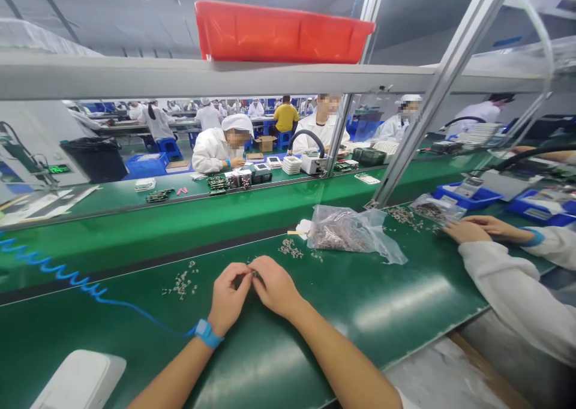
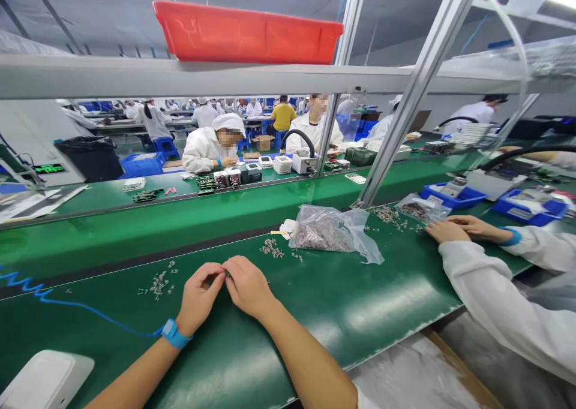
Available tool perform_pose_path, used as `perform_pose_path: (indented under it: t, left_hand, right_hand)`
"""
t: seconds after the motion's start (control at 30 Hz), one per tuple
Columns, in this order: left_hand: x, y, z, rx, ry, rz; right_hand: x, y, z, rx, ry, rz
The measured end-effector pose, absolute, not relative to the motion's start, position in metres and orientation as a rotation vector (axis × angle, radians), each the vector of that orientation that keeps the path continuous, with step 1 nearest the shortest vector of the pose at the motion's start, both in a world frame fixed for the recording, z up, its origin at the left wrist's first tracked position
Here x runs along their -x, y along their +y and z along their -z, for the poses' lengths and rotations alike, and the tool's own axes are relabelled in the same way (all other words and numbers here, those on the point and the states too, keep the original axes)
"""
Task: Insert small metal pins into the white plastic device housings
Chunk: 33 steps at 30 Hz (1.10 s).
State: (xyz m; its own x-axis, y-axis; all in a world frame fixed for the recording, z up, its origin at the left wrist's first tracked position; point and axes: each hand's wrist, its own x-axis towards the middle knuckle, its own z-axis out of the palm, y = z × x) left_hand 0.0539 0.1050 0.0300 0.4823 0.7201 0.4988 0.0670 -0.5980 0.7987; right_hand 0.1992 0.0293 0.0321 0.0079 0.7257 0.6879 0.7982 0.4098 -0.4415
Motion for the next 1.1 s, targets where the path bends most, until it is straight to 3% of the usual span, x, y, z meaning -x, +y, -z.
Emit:
perform_pose_path:
  t: [0.4,0.8,1.1]
  left_hand:
    - [-0.059,0.100,-0.012,-1.320,0.600,-0.978]
    - [-0.055,0.096,-0.008,-1.164,0.451,-0.734]
    - [-0.058,0.096,-0.010,-1.071,0.412,-0.716]
  right_hand:
    - [-0.201,0.025,-0.029,1.291,-1.808,0.364]
    - [-0.213,0.022,-0.048,1.262,-1.445,-0.490]
    - [-0.213,0.022,-0.049,1.301,-1.518,-0.556]
